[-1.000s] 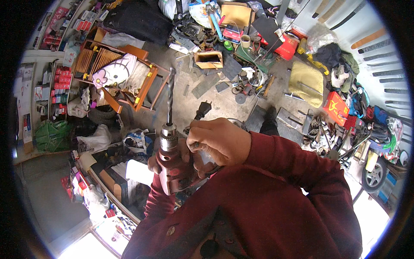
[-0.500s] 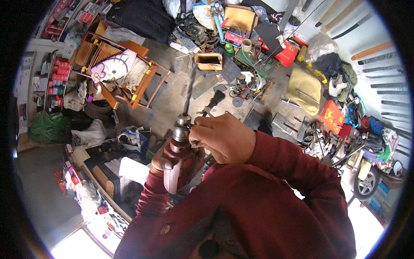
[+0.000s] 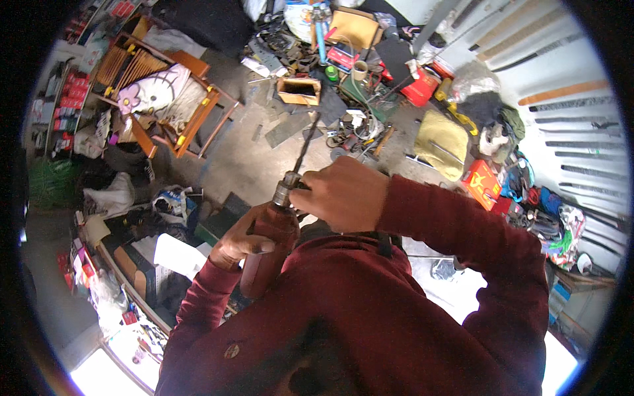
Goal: The person picks up a red electric drill and a drill bit, then inserts the bit into the drill chuck and tightens it. They then retrieve a yellow extension cord and hold it with the drill.
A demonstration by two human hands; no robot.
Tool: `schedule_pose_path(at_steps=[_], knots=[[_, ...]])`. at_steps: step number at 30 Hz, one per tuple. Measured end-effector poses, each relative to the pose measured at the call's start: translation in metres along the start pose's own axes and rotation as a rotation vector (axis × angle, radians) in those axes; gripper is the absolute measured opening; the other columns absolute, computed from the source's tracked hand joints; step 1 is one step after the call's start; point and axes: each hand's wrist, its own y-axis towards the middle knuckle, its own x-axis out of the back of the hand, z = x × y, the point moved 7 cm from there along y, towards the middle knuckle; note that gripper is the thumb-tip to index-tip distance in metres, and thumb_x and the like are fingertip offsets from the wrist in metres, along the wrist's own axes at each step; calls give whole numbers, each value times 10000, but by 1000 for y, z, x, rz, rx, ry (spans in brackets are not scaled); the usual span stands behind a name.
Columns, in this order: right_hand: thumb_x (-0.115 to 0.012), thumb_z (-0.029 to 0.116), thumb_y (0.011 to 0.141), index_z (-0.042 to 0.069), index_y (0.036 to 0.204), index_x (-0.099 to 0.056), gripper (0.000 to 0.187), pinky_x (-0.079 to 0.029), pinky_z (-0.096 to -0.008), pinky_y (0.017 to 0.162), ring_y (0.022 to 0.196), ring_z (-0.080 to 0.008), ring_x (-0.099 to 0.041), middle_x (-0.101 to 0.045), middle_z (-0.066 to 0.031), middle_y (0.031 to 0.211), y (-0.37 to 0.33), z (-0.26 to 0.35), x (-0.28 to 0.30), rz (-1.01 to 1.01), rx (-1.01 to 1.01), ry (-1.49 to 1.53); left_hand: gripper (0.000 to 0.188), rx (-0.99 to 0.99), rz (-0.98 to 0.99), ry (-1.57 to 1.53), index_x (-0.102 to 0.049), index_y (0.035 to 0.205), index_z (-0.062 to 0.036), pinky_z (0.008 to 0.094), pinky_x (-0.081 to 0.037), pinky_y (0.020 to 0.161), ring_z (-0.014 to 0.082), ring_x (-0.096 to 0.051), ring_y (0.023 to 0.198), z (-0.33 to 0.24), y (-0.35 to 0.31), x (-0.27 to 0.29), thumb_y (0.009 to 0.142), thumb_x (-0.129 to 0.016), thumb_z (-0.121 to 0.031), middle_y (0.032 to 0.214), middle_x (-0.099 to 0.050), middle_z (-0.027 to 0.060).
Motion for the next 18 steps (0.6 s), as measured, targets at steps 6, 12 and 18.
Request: schedule_pose_path(at_steps=[6, 12, 18], knots=[[-648, 146, 796, 54, 967, -572, 209, -534, -489, 605, 739, -365, -689, -643, -146, 833, 3, -5, -23, -141, -69, 263, 834, 10, -31, -202, -500, 1284, 76, 350, -524, 826, 250, -643, 898, 15, -7, -9, 637, -820, -341, 1045, -651, 166], [-689, 133, 727, 83, 937, -524, 272, -487, -432, 497, 648, -303, -641, -575, -90, 825, 0, -4, -22, -266, 77, 112, 754, 35, 82, -200, -561, 1245, 69, 362, -522, 915, 230, -655, 980, 19, -5, -6, 656, -852, -301, 1065, -662, 129], [-716, 164, 739, 69, 988, -590, 295, -531, -459, 617, 756, -329, -683, -634, -105, 861, -9, -6, -42, -279, -73, 277, 802, 62, -106, -142, -536, 1213, 81, 340, -538, 757, 232, -648, 868, 26, -11, -7, 628, -872, -353, 1002, -644, 145]])
